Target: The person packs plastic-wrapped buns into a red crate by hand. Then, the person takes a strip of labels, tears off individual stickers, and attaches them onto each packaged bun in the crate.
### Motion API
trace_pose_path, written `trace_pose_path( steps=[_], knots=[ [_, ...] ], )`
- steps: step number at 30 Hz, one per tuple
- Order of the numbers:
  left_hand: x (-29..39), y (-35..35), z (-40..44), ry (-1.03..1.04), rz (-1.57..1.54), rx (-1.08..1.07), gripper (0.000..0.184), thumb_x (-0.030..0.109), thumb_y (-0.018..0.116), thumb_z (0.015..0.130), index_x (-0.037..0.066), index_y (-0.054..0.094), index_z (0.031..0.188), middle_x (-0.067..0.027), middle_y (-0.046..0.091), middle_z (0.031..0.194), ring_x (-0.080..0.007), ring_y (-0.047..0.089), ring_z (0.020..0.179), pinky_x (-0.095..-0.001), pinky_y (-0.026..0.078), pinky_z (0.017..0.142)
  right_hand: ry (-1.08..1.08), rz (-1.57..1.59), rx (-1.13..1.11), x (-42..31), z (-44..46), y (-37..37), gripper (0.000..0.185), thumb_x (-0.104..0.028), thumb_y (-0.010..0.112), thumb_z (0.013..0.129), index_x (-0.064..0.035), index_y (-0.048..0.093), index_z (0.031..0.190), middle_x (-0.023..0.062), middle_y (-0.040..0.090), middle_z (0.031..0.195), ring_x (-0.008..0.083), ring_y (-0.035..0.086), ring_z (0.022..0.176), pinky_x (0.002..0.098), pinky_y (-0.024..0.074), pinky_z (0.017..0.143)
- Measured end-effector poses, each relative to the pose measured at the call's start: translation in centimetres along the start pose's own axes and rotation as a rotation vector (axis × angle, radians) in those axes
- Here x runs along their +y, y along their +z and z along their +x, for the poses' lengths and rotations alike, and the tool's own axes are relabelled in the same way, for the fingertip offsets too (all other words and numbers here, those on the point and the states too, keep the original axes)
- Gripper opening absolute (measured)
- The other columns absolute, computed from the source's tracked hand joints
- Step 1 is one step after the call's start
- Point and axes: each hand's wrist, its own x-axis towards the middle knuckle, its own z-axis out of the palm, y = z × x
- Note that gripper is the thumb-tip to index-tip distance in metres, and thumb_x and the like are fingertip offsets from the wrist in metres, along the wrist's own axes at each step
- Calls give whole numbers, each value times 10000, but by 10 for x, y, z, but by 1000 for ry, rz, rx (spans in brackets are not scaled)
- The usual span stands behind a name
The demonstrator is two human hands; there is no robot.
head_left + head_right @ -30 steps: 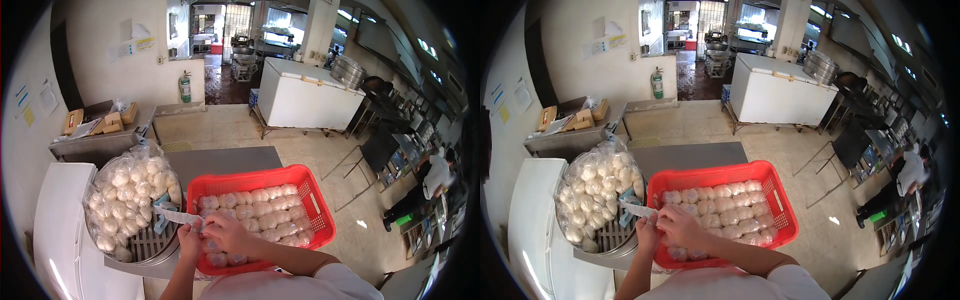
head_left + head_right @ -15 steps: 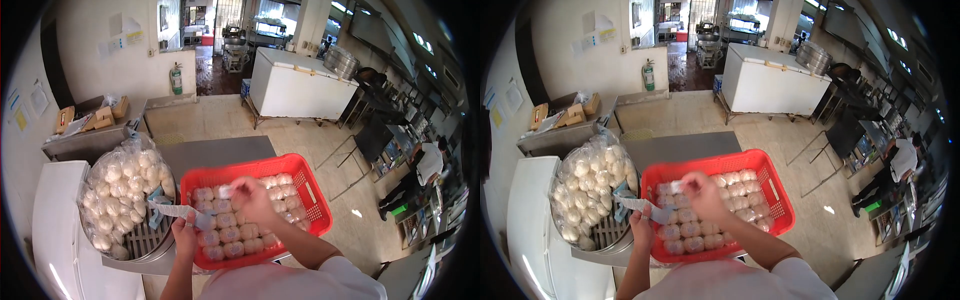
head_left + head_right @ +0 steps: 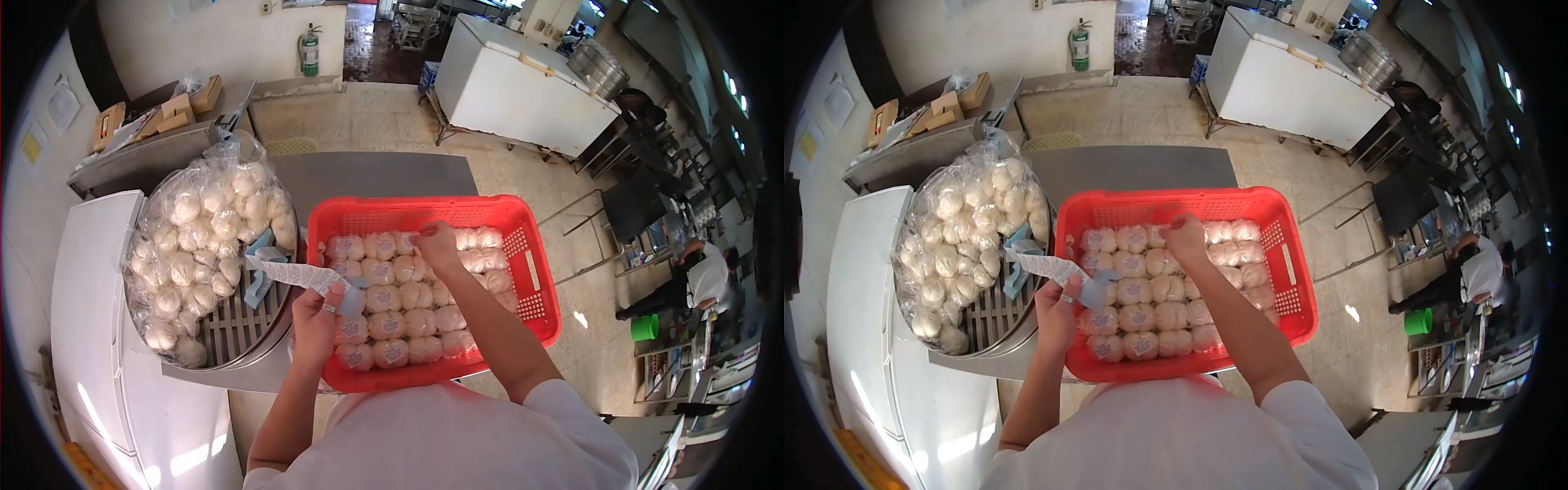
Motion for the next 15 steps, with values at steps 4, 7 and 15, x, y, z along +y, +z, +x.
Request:
trace_pose_path(
  steps=[4,7,15],
  knots=[
    [-1,1,0,12,-49,0,163,157,654,1024,7,718,1036,8,707,946,-40,612,822,-222,497,716,-76,-246,44,23,30,10,424,-94,819,738,34,629,1094,173,731,941,283,714,906,397,558,793],
    [2,0,-1,16,-43,4,156,149,657,1021,8,718,1041,6,709,958,-44,616,850,-231,504,748,-58,-428,12,16,25,7,408,-166,816,768,20,624,1075,192,734,962,339,715,935,438,560,819],
    [1,-1,1,-7,-75,-6,134,150,660,1019,28,716,1009,46,671,893,-22,567,777,-199,450,671,-236,-723,118,13,9,0,377,-303,770,856,-22,613,1051,192,727,1007,390,696,976,497,552,836]
  ],
)
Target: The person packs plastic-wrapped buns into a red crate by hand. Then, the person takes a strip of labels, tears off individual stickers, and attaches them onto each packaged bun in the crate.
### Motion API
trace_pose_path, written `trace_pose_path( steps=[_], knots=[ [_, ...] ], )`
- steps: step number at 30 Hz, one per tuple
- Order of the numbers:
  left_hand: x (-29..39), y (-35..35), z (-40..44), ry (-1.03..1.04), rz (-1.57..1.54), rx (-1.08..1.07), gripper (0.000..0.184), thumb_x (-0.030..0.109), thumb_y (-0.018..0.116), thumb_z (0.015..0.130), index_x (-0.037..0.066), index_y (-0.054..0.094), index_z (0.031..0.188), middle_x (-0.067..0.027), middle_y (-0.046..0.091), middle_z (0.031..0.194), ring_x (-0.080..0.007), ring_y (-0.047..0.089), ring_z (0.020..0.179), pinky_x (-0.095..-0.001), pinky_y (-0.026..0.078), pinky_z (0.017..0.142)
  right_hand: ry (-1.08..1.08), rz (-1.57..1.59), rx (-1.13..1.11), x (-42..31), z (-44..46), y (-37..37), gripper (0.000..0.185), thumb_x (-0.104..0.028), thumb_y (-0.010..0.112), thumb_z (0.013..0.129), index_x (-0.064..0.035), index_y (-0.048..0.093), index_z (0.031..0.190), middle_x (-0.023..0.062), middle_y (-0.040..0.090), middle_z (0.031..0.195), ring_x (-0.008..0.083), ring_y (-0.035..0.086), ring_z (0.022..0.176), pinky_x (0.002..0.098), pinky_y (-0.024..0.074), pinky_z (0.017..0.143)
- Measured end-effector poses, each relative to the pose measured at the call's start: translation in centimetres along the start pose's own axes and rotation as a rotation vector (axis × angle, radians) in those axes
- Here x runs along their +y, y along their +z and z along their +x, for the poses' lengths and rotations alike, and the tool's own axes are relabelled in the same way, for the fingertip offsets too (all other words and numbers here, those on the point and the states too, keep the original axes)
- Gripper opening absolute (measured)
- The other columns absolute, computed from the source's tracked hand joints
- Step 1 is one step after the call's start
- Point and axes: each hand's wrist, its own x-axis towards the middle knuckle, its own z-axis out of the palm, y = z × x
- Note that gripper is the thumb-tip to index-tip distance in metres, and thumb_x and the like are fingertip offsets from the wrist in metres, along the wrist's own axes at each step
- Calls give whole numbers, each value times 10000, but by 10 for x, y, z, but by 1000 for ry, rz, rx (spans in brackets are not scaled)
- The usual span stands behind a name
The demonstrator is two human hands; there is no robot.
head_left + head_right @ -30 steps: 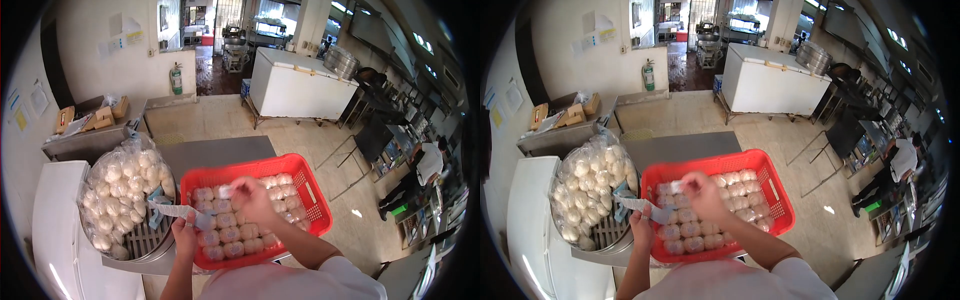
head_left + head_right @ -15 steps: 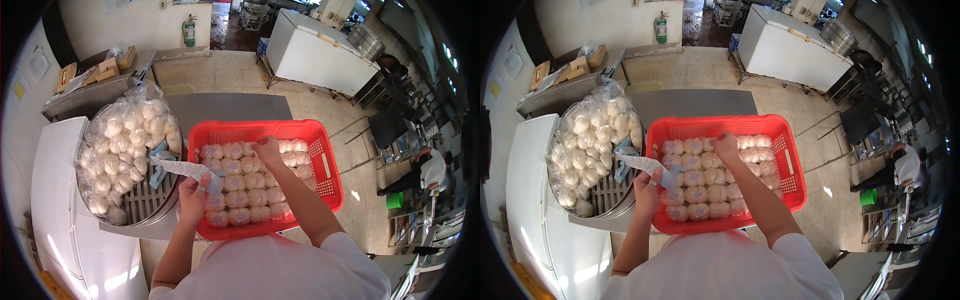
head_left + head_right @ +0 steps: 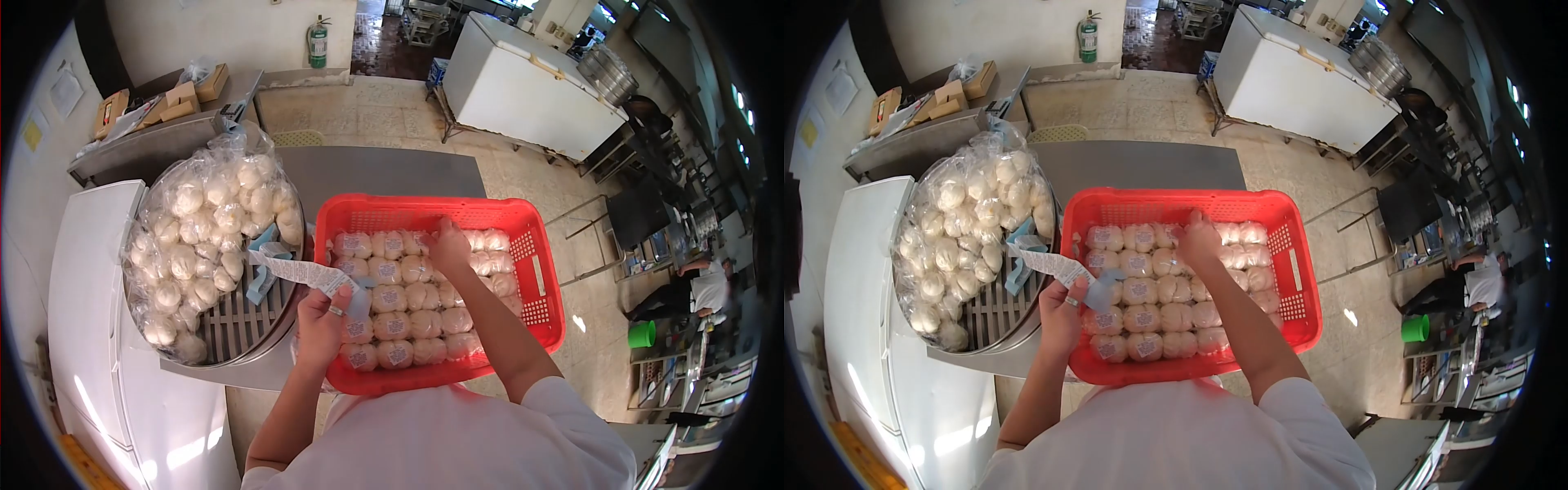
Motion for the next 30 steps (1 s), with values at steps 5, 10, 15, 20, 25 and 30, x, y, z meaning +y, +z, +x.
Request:
trace_pose_path(
  steps=[5,10,15,20,25,30],
  knots=[
    [-2,0,1,6,9,-14,118,123,665,1011,17,708,1038,28,685,921,-37,591,807,-210,472,703,69,-41,-129,16,6,-7,385,-328,771,855,-30,626,1050,181,710,1040,378,684,1013,491,542,862],
    [0,0,0,6,68,-37,115,53,673,986,-5,697,1083,-13,715,994,-72,641,894,-240,512,790,-177,-92,-124,6,-11,-32,361,-311,785,835,-24,658,1015,186,708,1006,388,687,973,475,551,844],
    [-3,-1,0,37,80,-72,138,-15,691,947,-11,707,1084,-29,726,1018,-86,659,940,-251,520,823,-137,361,-204,-37,-20,-58,299,-197,789,861,-11,681,1069,122,707,961,259,696,900,374,557,803],
    [-1,5,-4,63,144,-147,186,-61,684,931,-5,716,1106,-37,725,1055,-87,661,977,-262,532,841,-451,898,-474,-122,-72,-112,209,-82,763,897,-17,707,1088,55,688,891,123,659,847,296,533,753],
    [6,5,-8,19,62,-189,167,-10,657,967,-2,716,1124,-39,718,1082,-83,657,990,-265,540,854,-615,774,-482,-138,-85,-126,211,-27,761,833,-15,693,1033,110,675,865,226,669,787,347,529,697],
    [8,0,-3,-60,-92,-69,241,198,610,1043,-13,723,1073,-21,713,980,-66,635,864,-247,515,753,-781,727,-311,-143,-97,-133,170,-23,767,814,-44,689,963,96,647,837,270,659,768,371,521,670]
  ],
)
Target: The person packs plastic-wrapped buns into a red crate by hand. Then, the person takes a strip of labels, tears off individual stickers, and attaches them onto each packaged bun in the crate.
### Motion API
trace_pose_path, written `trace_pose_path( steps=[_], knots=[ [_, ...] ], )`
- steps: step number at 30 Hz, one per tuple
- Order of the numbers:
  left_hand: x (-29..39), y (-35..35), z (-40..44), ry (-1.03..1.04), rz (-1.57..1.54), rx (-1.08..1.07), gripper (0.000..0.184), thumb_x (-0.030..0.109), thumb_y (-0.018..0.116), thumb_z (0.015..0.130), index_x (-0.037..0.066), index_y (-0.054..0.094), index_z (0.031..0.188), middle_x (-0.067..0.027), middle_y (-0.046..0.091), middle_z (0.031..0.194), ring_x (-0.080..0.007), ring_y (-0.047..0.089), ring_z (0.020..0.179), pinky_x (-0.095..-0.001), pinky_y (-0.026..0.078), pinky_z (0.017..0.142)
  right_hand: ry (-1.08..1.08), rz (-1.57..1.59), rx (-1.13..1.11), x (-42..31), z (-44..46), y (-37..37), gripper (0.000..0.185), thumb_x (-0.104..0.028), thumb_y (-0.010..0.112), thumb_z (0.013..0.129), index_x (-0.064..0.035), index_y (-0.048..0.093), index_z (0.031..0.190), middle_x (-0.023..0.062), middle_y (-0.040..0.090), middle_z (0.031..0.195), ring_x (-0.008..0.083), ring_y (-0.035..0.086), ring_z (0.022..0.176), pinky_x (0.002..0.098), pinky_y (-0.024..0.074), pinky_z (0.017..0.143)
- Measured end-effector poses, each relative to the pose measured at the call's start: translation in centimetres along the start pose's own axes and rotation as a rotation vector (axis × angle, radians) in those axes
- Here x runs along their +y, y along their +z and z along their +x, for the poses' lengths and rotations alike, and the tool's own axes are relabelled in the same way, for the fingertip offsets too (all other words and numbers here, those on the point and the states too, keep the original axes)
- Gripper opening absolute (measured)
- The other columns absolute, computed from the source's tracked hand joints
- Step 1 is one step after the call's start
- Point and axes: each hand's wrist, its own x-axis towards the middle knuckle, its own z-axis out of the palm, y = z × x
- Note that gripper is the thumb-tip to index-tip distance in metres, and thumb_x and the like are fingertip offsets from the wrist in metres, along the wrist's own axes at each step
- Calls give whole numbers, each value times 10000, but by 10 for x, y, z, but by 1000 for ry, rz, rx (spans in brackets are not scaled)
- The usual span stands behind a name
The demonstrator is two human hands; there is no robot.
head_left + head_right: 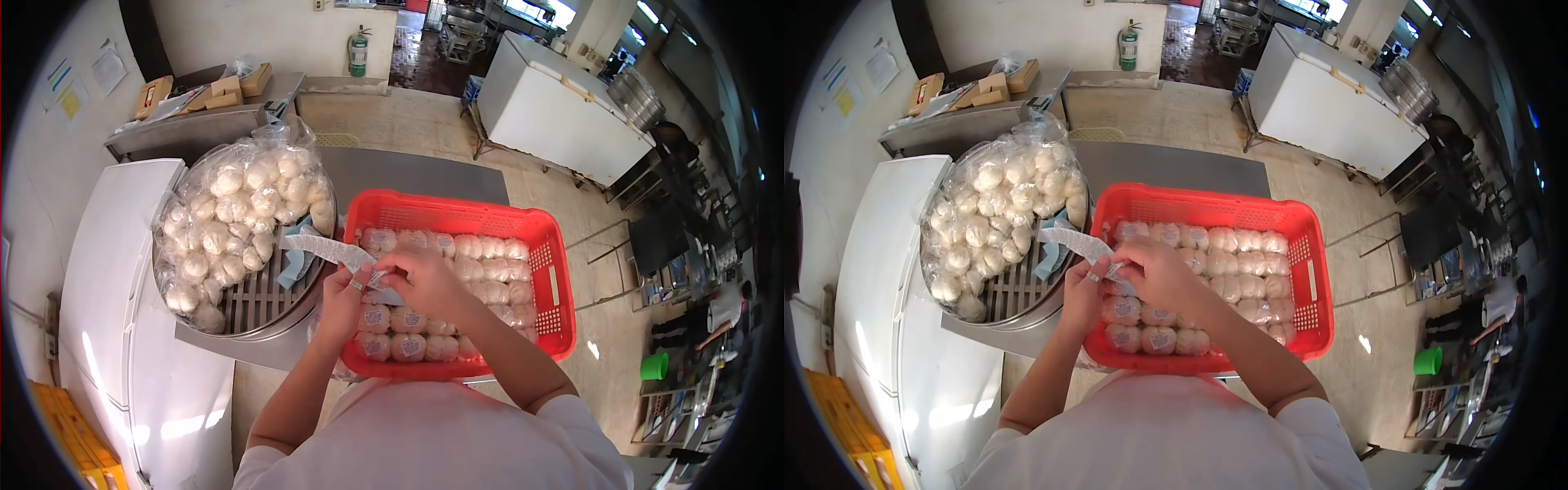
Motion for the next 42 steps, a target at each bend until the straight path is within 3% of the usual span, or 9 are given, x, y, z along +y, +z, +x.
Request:
trace_pose_path(
  steps=[4,10,13,17,21,24,34,38,42],
  knots=[
    [-7,-2,4,-8,-48,83,221,235,622,1037,28,697,1018,-29,706,895,-91,641,740,-257,500,627,-71,-150,104,5,-10,10,168,-48,787,800,-72,690,934,84,648,835,284,658,751,397,514,637],
    [-4,-2,-1,-21,59,20,231,230,649,1030,22,735,975,15,696,868,-40,592,732,-228,463,628,-165,-218,143,0,-16,10,166,-30,776,777,-76,677,901,82,627,855,303,650,719,413,522,632],
    [-5,3,1,-24,46,32,208,195,642,1028,25,740,958,23,688,845,-35,581,719,-220,445,616,-283,-315,151,-2,-17,10,162,-32,769,766,-70,668,886,74,616,883,303,648,751,409,529,638],
    [-8,-4,0,-66,62,47,203,165,620,1030,27,743,944,39,668,817,-22,555,691,-204,405,584,-283,-301,230,-7,-16,18,155,-23,758,766,-61,668,887,80,611,939,292,647,804,391,540,645],
    [-12,-9,4,-70,39,23,194,121,576,1031,-30,698,1039,-82,719,942,-129,682,781,-263,538,660,-241,-309,191,-3,-18,18,178,-28,763,774,-51,671,924,84,611,957,284,648,821,385,546,654],
    [-13,-10,7,-72,-93,15,207,144,576,1038,-16,695,984,-83,718,927,-133,687,790,-271,544,682,-213,-295,187,1,-22,23,195,-48,780,785,-41,672,947,82,611,950,283,650,818,393,551,663],
    [-8,-5,5,-83,-19,17,177,152,626,1021,14,706,943,-56,716,884,-109,679,770,-252,526,665,-175,-337,164,5,-29,24,200,-20,772,758,-57,677,931,78,615,948,271,645,836,383,541,686],
    [-13,0,7,-36,66,99,240,191,635,1028,26,714,874,0,678,793,-49,586,662,-227,440,560,-278,-412,159,-12,-35,21,202,-6,753,731,-75,668,900,65,624,959,286,634,902,404,528,748],
    [-7,1,8,-94,-59,159,262,227,642,1031,53,672,837,26,638,736,-48,554,598,-227,415,519,-269,-196,104,-37,-53,23,133,2,724,785,-74,655,868,52,622,950,285,617,910,407,514,763]
  ],
)
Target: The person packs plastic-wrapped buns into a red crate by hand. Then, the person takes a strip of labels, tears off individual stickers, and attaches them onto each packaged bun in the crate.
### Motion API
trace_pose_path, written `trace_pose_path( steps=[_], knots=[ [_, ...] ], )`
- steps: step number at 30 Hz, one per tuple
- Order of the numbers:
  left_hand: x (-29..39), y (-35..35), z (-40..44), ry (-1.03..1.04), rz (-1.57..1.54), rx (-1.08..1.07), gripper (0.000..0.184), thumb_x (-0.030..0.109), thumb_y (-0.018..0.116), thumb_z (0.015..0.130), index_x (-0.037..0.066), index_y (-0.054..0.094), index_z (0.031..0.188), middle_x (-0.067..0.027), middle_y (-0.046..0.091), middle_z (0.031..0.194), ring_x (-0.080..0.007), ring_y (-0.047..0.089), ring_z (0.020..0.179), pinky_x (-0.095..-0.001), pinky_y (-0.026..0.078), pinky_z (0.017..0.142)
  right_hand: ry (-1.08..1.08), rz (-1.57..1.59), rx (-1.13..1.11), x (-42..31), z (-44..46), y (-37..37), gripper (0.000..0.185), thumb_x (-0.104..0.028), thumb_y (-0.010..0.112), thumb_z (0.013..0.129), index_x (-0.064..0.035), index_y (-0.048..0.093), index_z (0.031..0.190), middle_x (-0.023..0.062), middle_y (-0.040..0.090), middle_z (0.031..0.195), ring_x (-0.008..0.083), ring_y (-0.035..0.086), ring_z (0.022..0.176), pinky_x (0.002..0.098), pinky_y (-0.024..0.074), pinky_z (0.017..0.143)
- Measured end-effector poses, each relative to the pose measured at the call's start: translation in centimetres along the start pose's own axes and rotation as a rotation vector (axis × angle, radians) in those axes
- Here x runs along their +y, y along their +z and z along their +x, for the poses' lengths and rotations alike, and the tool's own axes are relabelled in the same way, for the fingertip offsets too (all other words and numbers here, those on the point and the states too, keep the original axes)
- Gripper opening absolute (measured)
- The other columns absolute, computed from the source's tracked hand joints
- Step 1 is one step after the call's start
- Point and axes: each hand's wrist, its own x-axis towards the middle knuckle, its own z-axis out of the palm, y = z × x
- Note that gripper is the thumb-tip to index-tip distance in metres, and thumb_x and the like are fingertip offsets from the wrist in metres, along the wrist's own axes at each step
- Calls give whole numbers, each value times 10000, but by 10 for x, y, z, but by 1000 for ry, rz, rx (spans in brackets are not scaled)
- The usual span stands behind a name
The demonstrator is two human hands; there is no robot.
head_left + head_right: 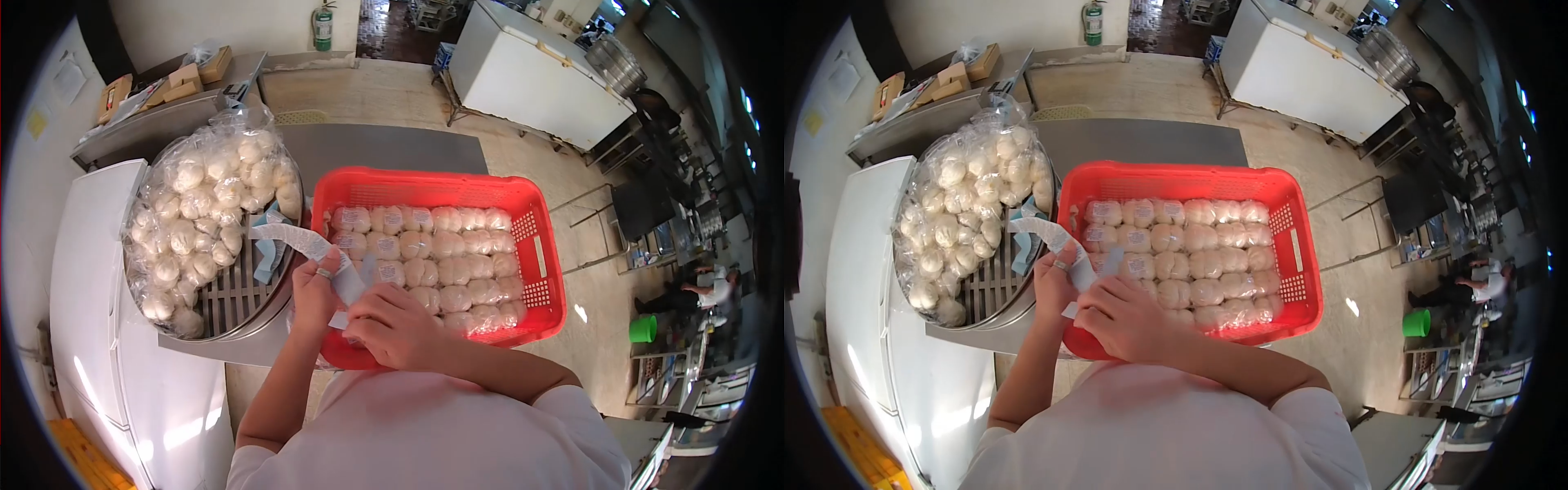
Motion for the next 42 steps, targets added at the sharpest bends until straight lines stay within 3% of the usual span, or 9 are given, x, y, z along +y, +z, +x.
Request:
trace_pose_path(
  steps=[2,4,6,11,20,26,31,36,42],
  knots=[
    [3,0,-2,-9,-41,-3,259,237,639,1034,55,672,853,33,627,726,-47,540,584,-225,404,512,122,101,-30,6,-1,-15,111,8,716,812,-66,658,871,43,633,906,245,629,859,374,517,734],
    [0,3,-2,41,-51,20,267,253,631,1040,53,670,866,36,626,736,-36,529,592,-217,388,518,671,155,174,73,-7,-29,84,-14,729,849,-49,674,902,33,655,822,163,621,768,321,504,681],
    [3,8,-5,71,-84,26,275,257,630,1042,48,672,868,29,638,753,-34,535,613,-214,400,538,831,106,300,144,-31,-29,75,-35,722,838,5,691,893,93,678,751,182,635,684,325,503,627],
    [-7,-4,0,105,84,-26,269,245,631,1042,29,683,890,12,668,796,-40,558,670,-220,454,606,1114,121,64,221,-76,-6,180,-134,773,816,2,721,921,109,729,810,213,683,732,362,547,695],
    [-4,-6,-2,99,38,-76,239,234,634,1035,21,692,942,-18,692,862,-91,636,750,-254,511,698,985,-622,-18,199,-68,4,330,-262,828,802,-7,702,969,163,729,894,321,708,827,424,556,743],
    [-3,-3,-3,173,174,-128,148,139,674,1002,2,729,994,-19,718,920,-72,640,824,-249,522,732,1085,-316,-15,191,-59,-31,347,-246,809,836,14,678,1024,153,728,1017,295,713,923,398,564,806],
    [-5,3,-5,183,324,-169,104,32,708,951,-2,740,1043,-19,730,966,-69,640,893,-262,525,784,730,492,89,119,5,-14,252,-86,745,899,-14,682,1132,37,679,917,155,646,824,302,528,725],
    [-10,1,-6,322,444,-287,160,74,662,994,-8,720,1119,-40,729,1056,-93,649,953,-276,540,816,437,302,-168,72,38,-10,277,-41,770,851,-44,711,1122,82,678,942,193,666,814,317,534,718],
    [-3,-5,-1,23,-111,-174,278,205,543,1062,-10,713,1017,-48,716,986,-116,660,910,-288,538,812,302,173,-158,63,37,-5,235,-33,788,805,-55,721,1029,106,671,930,258,680,810,368,545,696]
  ],
)
